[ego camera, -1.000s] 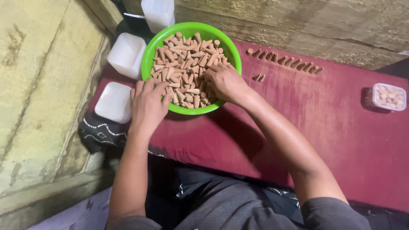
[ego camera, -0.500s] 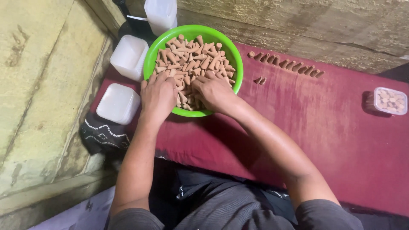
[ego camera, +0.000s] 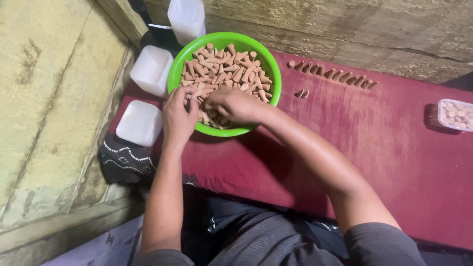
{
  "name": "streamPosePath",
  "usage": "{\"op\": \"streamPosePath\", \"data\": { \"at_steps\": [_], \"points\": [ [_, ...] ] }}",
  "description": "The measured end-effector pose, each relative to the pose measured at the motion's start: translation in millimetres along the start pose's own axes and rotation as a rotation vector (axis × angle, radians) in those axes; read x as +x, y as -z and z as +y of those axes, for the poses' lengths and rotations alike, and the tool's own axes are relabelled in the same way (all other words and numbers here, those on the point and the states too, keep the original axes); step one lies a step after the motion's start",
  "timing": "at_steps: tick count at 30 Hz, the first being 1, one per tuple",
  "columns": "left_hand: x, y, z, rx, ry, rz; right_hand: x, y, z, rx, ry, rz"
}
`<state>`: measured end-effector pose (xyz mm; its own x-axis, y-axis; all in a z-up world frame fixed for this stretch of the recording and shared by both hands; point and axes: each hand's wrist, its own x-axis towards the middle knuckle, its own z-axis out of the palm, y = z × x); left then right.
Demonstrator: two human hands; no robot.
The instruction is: Arranging small incense cones from a bowl into neat rows on a table
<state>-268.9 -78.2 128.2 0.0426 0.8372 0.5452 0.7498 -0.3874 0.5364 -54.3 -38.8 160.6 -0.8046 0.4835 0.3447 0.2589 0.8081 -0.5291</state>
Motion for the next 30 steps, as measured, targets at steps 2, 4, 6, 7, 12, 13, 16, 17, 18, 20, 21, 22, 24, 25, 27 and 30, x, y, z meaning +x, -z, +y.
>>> {"op": "streamPosePath", "data": {
  "at_steps": [2,4,6,7,12,13,16,17,18,20,21,22,24,25,27,30],
  "points": [
    [-2,3,4,-0.026,0.008,0.015,2,23,-4,0.016,-0.079,0.02],
    [0,8,9,-0.06,0.003,0.033,0,36,13,0.02,-0.161,0.045],
    [0,16,15,-0.131,0.04,-0.005,-7,37,50,0.095,-0.33,0.267],
    [2,17,13,-0.131,0.046,0.0,-12,38,56,0.094,-0.327,0.26],
    [12,18,19,-0.167,0.022,-0.133,-35,45,55,0.475,-0.499,0.501],
    [16,19,25,-0.168,0.021,-0.137,-36,42,56,0.476,-0.502,0.503],
    [26,22,42,-0.153,0.051,-0.186,-45,35,60,1.028,-0.521,0.624],
    [28,22,46,-0.21,0.08,-0.187,-51,36,63,1.099,-0.525,0.634],
    [31,22,51,-0.267,0.108,-0.188,-58,37,66,1.17,-0.528,0.643],
    [32,19,64,-0.39,0.136,-0.201,-69,42,61,1.181,-0.525,0.651],
    [31,17,70,-0.513,0.172,-0.212,-76,43,59,1.194,-0.525,0.652],
    [30,10,70,-0.513,0.171,-0.217,-82,46,56,1.195,-0.527,0.657],
    [29,-5,70,-0.812,0.244,-0.281,-97,51,50,1.148,-0.501,0.64],
    [30,-13,70,-0.814,0.242,-0.292,-103,54,46,1.148,-0.505,0.651],
    [32,-29,72,-0.897,0.257,-0.325,-117,60,39,1.123,-0.506,0.686],
    [34,-43,90,-0.924,0.208,-0.354,-144,72,39,1.055,-0.492,0.698]
  ]
}}
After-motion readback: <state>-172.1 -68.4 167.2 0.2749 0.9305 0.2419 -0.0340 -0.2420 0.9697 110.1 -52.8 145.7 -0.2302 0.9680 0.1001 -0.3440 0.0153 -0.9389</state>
